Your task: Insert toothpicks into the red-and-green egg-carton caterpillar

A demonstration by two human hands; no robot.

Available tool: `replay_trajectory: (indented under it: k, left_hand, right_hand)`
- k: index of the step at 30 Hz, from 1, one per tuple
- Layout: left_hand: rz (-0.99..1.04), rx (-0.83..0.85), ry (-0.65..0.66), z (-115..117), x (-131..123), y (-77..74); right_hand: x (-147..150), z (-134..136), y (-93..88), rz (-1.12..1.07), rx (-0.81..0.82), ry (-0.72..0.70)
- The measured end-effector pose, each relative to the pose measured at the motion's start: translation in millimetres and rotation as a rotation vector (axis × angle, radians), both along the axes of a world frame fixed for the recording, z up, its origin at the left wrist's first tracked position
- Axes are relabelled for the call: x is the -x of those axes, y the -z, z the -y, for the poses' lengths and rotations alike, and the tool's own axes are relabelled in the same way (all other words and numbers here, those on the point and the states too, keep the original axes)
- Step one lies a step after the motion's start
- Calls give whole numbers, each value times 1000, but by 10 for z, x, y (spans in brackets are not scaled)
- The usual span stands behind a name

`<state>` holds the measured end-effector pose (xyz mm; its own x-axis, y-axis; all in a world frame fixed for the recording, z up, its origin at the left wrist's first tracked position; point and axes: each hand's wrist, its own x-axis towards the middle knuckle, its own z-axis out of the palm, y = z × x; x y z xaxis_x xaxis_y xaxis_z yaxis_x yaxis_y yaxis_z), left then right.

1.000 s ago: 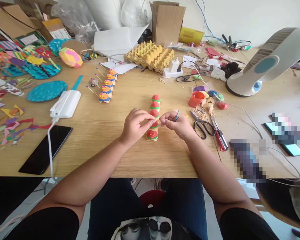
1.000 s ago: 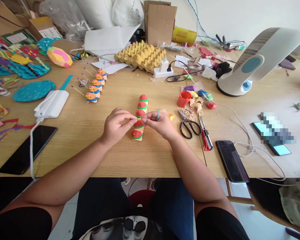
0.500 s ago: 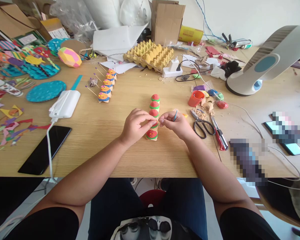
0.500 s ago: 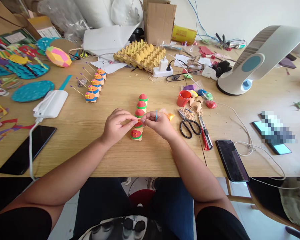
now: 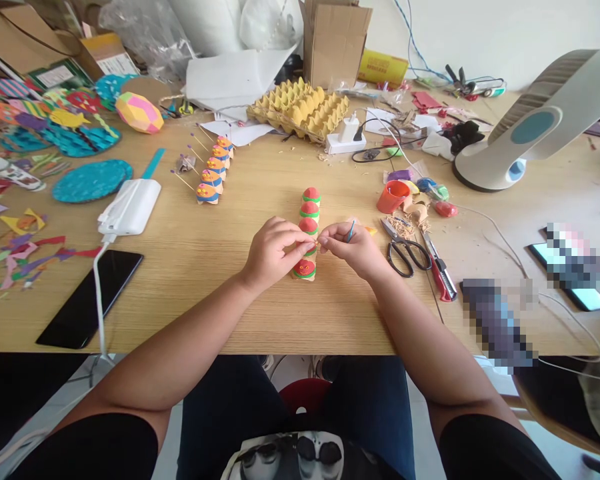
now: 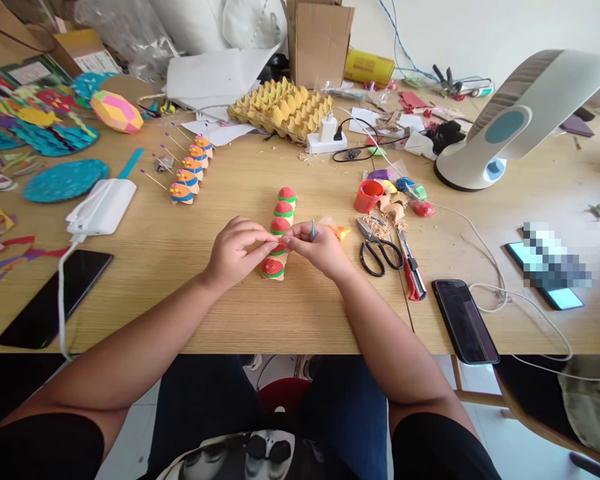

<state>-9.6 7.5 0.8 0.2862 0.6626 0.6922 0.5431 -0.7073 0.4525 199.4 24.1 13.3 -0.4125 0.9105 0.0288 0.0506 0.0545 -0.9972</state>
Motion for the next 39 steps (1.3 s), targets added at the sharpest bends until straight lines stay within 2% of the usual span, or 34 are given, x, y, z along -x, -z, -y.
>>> replay_trajectory:
  k: [14,22,31,39]
  left_hand:
    - [-4,-26,3,5,9,-9]
    - [84,115,-87,-10,43,-54]
    - [17,194,25,-4,46,-68]
    - [6,166,0,-32,39,-25]
  right_hand:
    - [11,6,-12,-29,17,3]
    - [33,20,-21,-11,75,68]
    - [82,32,36,-31,81,108]
    - [150,60,102,-18,95,95]
